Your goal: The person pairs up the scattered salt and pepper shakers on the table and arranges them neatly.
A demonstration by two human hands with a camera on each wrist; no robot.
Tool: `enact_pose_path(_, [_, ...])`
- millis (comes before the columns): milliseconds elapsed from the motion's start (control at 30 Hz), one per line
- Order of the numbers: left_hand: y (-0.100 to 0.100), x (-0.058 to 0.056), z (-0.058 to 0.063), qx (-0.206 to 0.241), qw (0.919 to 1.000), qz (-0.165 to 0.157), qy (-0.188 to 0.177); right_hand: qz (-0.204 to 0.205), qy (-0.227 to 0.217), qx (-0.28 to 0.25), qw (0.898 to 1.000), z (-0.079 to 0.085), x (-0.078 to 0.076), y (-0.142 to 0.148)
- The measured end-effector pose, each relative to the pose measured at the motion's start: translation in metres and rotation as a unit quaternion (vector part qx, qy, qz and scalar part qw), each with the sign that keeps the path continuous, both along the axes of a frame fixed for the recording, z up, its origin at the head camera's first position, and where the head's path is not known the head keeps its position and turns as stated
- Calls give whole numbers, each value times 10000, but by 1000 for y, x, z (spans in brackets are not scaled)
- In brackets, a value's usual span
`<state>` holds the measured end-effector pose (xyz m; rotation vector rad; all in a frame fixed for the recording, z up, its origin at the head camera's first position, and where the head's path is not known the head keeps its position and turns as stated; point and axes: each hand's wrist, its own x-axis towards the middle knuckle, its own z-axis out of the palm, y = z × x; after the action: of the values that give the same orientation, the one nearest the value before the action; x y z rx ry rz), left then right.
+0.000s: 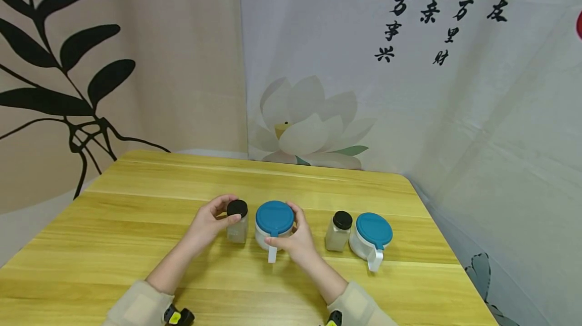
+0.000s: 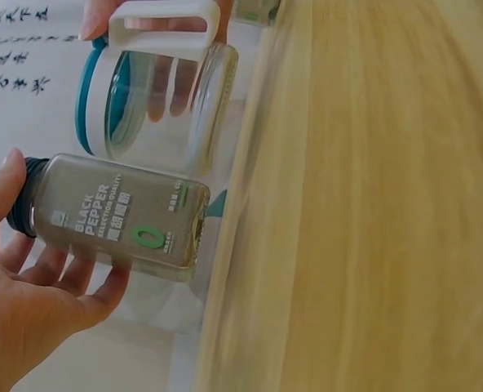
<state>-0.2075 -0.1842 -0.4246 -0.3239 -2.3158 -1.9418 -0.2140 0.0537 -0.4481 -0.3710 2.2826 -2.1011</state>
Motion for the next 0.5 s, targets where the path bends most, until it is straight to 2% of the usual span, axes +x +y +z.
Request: enact_pose_path(500, [1,1,0,3,10000,-54,-80,48,-163,-59,9998,-7,-3,1])
